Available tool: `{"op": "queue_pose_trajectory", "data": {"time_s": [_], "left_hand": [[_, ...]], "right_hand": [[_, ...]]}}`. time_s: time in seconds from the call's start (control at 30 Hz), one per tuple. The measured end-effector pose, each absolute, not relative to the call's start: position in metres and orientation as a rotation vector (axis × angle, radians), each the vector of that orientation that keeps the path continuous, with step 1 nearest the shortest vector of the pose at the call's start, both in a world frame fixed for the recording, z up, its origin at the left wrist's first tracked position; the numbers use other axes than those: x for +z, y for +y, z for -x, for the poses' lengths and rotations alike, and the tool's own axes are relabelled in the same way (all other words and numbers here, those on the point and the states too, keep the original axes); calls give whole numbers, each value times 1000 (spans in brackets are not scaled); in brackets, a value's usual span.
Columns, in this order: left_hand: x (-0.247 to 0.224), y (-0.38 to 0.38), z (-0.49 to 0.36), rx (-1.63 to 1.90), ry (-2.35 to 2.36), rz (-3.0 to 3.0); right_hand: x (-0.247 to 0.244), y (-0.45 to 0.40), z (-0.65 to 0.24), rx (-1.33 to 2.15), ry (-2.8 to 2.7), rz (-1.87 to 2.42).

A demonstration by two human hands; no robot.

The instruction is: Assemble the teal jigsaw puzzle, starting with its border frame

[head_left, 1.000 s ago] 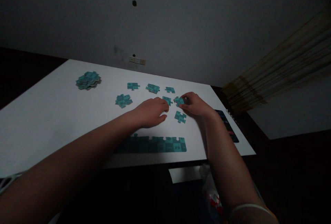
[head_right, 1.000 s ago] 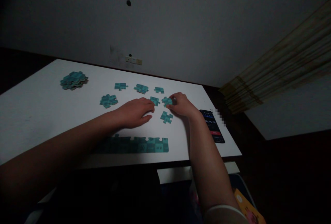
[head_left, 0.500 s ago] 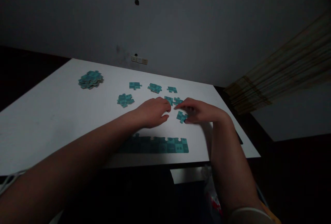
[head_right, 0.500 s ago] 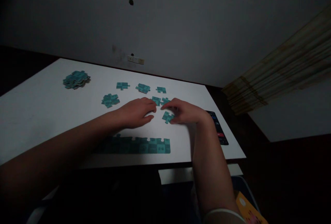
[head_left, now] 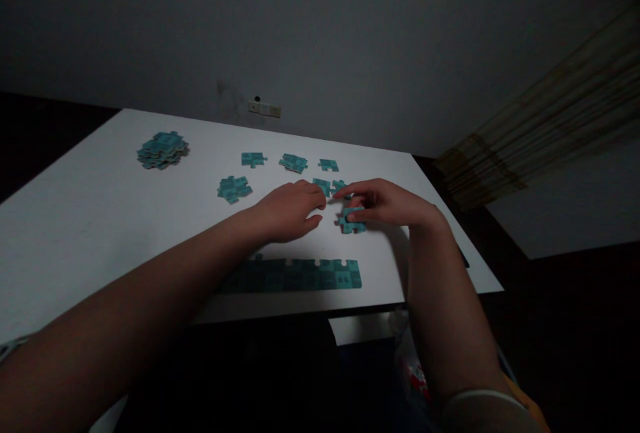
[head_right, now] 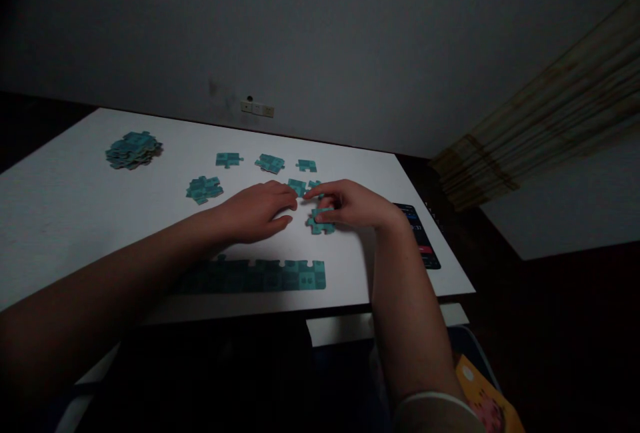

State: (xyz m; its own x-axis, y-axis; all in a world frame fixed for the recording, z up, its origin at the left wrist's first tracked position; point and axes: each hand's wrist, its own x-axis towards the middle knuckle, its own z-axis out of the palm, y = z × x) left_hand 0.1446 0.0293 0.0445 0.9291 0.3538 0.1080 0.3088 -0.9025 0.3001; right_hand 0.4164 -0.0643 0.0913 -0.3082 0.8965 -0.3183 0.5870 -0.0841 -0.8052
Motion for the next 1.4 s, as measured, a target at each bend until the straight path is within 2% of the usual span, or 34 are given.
{"op": "queue_pose_trajectory", "data": {"time_s": [0.13, 0.33, 0.57, 0.67, 0.9, 1.1, 1.3, 1.4], "left_hand": [[45, 29, -145, 224, 474, -2831], [46, 28, -145, 220, 473, -2832], [43, 29, -146, 254, 463, -2807], [45, 29, -146, 234, 468, -2807], [46, 29, -146, 205, 480, -2822], [46, 28, -145, 195, 502, -2810], [48, 27, -146, 188, 492, -2831], [46, 27, -146, 196, 486, -2843]], "right_hand": [[89, -63, -407, 1610, -1811, 1490], [85, -60, -407, 1597, -1918, 1549], [85, -65, -409, 1798, -1756, 1631], [85, -64, -413, 1765, -1807, 1645], [88, -60, -427, 1458, -2023, 1678], [92, -67, -442, 1273, -1918, 1860], [71, -54, -441, 557, -1796, 2003], [55, -44, -434, 328, -1915, 1956]]}}
